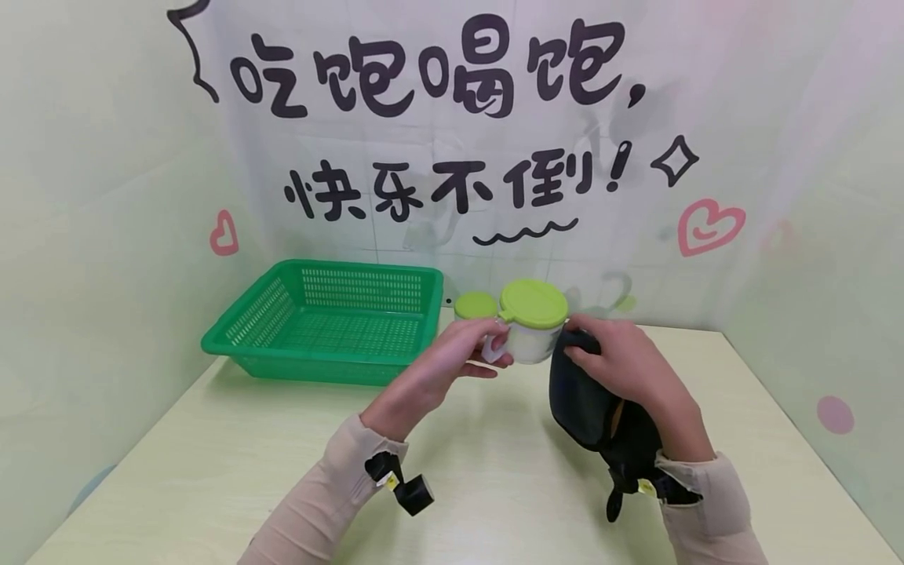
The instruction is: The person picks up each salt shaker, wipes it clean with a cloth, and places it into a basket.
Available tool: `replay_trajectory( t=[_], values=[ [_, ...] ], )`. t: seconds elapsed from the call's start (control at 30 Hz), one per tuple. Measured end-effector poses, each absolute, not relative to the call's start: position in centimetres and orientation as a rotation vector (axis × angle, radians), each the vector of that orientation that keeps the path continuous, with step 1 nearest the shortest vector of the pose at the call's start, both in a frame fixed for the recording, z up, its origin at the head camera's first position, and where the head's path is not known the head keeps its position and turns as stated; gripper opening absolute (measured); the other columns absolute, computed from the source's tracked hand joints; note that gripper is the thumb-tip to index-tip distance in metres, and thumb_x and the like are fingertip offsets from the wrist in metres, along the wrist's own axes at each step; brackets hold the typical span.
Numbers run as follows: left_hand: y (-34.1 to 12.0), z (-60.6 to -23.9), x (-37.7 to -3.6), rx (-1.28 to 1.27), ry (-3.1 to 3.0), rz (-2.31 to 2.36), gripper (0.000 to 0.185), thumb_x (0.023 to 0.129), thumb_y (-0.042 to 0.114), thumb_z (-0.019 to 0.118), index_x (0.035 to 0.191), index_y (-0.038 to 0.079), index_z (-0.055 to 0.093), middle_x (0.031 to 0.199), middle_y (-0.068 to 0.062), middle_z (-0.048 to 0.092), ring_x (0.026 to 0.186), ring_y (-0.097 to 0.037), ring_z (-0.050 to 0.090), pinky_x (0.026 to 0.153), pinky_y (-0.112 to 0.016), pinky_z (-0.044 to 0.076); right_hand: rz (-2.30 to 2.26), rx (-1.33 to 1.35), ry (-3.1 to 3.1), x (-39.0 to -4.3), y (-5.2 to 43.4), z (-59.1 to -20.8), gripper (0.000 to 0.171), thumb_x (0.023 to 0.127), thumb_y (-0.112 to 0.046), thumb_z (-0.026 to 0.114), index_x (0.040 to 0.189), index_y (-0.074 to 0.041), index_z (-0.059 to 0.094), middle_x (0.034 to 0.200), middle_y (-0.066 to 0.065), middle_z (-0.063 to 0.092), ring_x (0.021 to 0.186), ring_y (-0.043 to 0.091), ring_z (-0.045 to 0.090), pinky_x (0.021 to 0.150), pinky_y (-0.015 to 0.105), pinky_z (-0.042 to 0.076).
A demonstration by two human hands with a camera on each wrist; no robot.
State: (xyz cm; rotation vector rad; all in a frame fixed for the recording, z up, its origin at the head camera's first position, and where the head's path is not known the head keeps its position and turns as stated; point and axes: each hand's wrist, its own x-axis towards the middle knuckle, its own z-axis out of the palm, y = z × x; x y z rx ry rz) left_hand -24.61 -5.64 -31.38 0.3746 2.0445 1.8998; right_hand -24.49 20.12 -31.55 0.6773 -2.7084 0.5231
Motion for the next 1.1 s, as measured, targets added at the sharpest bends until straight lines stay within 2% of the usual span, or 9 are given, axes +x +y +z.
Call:
replay_trajectory(
  t=[0.4,0.6,0.73,0.93,1.1],
  values=[
    [-5.6,-31.7,-24.8,0.396,2.048,1.873,0.032,0.099,0.031,0.052,0.075,0.011,0.047,0.086,-0.005,0.069,0.086,-0.015,0.067,0.081,-0.031,0.055,0.520,0.630,-2.605,-23.8,20.4,-30.8,0.020,0.094,-0.015,0.072,0.113,-0.013,0.068,0.098,0.009,0.075,0.084,0.027,0.067,0.078,0.050,0.054],
    [-5.5,-31.7,-24.8,0.406,2.043,1.869,0.031,0.099,0.030,0.051,0.075,0.011,0.046,0.085,-0.005,0.068,0.085,-0.015,0.067,0.080,-0.030,0.054,0.527,0.623,-2.585,-23.7,20.6,-30.6,0.020,0.094,-0.014,0.072,0.114,-0.013,0.068,0.097,0.010,0.075,0.082,0.027,0.067,0.077,0.049,0.053],
    [-5.4,-31.6,-24.7,0.411,2.045,1.865,0.031,0.099,0.030,0.051,0.075,0.011,0.047,0.085,-0.004,0.067,0.085,-0.015,0.066,0.081,-0.031,0.054,0.540,0.657,-2.592,-24.0,20.7,-30.8,0.020,0.093,-0.013,0.073,0.113,-0.011,0.069,0.100,0.010,0.075,0.087,0.027,0.068,0.081,0.051,0.055],
    [-5.4,-31.4,-24.5,0.411,2.041,1.867,0.031,0.100,0.031,0.052,0.076,0.012,0.047,0.086,-0.004,0.069,0.086,-0.015,0.067,0.081,-0.031,0.055,0.547,0.728,-2.693,-24.6,20.7,-31.3,0.026,0.094,-0.013,0.072,0.120,-0.010,0.069,0.114,0.009,0.075,0.105,0.031,0.070,0.096,0.057,0.054],
    [-5.4,-31.3,-24.4,0.416,2.038,1.863,0.031,0.100,0.031,0.051,0.076,0.012,0.046,0.085,-0.004,0.069,0.086,-0.016,0.067,0.081,-0.031,0.055,0.539,0.720,-2.757,-24.8,20.7,-31.5,0.031,0.095,-0.014,0.072,0.126,-0.009,0.068,0.119,0.011,0.074,0.110,0.033,0.070,0.100,0.059,0.052]
  ],
)
